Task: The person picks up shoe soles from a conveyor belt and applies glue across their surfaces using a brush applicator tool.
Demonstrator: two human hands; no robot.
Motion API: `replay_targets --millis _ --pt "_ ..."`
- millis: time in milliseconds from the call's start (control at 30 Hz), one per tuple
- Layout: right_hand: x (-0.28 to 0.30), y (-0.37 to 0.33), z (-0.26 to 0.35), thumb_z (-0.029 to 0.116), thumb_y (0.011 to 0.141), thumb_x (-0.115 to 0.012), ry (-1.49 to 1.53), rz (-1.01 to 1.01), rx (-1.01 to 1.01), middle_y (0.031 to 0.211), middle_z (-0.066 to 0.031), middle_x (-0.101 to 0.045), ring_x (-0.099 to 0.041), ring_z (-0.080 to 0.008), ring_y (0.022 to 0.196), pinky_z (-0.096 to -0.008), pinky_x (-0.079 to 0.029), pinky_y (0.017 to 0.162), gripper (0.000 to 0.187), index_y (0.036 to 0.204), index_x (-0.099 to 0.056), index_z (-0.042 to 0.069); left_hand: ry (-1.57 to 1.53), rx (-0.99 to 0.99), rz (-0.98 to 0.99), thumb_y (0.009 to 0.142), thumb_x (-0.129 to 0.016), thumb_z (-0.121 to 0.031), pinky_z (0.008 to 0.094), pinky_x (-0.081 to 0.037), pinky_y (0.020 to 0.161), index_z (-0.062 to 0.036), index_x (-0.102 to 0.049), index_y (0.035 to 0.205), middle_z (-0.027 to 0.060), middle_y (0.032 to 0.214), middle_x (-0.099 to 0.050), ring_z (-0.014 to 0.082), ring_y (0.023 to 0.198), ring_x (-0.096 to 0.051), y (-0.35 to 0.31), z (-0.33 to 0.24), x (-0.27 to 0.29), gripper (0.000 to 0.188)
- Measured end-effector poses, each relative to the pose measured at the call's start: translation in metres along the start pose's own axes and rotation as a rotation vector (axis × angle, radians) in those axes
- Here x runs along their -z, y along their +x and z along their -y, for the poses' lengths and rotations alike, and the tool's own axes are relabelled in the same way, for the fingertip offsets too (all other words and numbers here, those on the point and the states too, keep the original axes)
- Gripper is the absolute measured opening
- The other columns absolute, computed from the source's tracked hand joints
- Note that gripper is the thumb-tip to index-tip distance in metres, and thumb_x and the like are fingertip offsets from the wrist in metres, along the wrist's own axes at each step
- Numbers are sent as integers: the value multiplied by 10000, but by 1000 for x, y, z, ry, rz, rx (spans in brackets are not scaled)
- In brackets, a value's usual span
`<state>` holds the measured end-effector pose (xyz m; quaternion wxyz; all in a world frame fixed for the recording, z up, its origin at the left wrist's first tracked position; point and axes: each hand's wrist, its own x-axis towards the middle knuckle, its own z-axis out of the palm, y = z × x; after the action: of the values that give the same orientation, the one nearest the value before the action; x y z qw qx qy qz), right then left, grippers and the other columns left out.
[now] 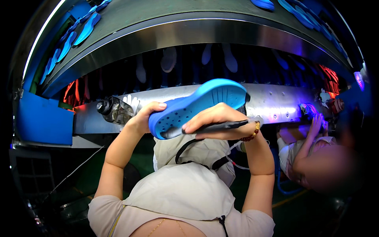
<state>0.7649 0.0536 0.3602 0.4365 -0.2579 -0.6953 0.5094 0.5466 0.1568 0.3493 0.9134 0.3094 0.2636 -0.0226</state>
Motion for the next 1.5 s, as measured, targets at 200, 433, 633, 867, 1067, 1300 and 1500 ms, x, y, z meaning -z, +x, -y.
replay_targets --millis 200,433,633,867,1067,1300,1500 --pt "15 1 22 -21 692 -655 -160 175 -54 923 -140 -636 -619 -254 871 -316 -486 780 237 925 -616 -8 280 26 -22 797 -505 -356 300 -449 821 50 -427 1215 186 1080 -550 209 916 -570 -9 -2 2 588" --pt "12 -19 6 -15 701 -654 -187 162 -54 934 -137 -634 -620 -254 875 -319 -496 764 230 927 -612 -12 369 -23 -66 814 -500 -377 299 -463 796 49 -442 1201 178 1065 -569 209 882 -592 -20 0 14 579" --pt "12 -24 -7 -40 690 -659 -100 -87 -86 960 -156 -629 -611 -254 919 -322 -481 821 243 929 -627 -14 157 -102 -115 782 -510 -392 323 -437 847 43 -452 1194 182 1128 -535 235 959 -559 -28 -5 17 602" --pt "16 -31 -1 21 750 -637 75 -377 -372 989 -106 -630 -527 -34 578 -152 -426 474 216 966 -633 22 82 -210 -172 791 -482 -363 308 -449 819 78 -462 1166 202 1063 -563 226 904 -580 -34 -9 23 580" --pt "9 -38 7 14 697 -676 -57 -231 -222 924 -143 -643 -622 -193 852 -275 -484 763 211 902 -639 -18 108 -270 -325 812 -473 -386 315 -442 837 53 -464 1180 169 1093 -560 234 949 -565 -38 -9 26 574" --pt "-8 -17 -26 23 729 -632 27 -579 -405 837 -91 -640 -581 -95 740 -217 -471 658 210 928 -620 -42 -467 -452 148 768 -265 -714 473 -338 962 -65 -334 1295 183 1241 -441 325 1118 -452 59 50 36 839" --pt "-28 -8 -37 37 715 -636 -143 -500 -412 770 -86 -647 -604 -105 687 -221 -479 620 167 875 -637 -13 -469 -386 -66 785 -171 -710 458 -376 932 -51 -395 1240 169 1161 -502 304 1068 -494 66 60 30 831"
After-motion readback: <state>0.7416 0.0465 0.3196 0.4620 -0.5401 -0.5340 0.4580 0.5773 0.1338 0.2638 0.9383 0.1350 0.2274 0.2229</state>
